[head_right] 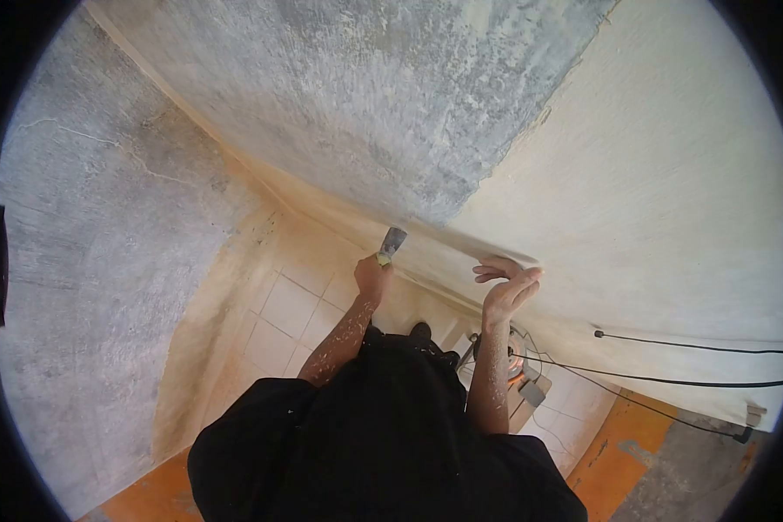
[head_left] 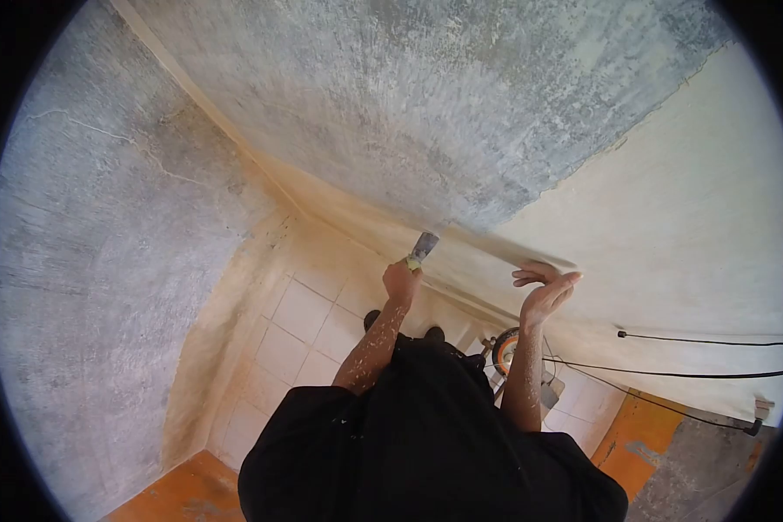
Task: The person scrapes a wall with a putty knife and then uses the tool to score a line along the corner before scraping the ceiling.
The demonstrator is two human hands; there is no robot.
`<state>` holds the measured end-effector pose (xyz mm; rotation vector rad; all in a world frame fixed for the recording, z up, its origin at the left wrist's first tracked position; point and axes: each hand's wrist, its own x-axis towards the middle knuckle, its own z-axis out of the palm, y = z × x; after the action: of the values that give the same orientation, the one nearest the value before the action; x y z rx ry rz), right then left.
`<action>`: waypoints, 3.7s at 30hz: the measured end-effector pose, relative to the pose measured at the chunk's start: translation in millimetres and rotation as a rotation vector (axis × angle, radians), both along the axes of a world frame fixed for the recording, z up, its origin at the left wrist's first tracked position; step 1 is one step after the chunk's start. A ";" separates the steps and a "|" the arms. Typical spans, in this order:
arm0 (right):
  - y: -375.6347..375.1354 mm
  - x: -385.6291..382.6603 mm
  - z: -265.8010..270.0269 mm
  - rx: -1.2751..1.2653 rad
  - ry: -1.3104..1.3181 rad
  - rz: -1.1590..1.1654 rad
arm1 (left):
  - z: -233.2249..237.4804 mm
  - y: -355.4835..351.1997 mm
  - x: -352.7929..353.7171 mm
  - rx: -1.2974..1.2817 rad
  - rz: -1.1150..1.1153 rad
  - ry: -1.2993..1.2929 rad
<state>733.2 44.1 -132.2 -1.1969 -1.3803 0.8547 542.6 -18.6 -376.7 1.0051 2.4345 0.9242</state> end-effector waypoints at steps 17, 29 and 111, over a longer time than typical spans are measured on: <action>-3.3 -3.9 -2.3 0.005 0.001 -0.025 | -26.9 -6.8 5.1 0.028 -0.006 -0.070; 6.9 -1.8 -3.1 0.038 0.016 0.032 | -41.0 6.1 2.6 0.090 -0.027 -0.141; 3.4 -3.4 -14.4 0.031 -0.084 -0.142 | 101.0 -6.3 -127.4 -0.142 -0.569 -0.712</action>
<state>729.8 47.5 -146.6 -1.3025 -1.3530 0.6885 415.2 -24.9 -275.8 1.0095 1.4917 0.7230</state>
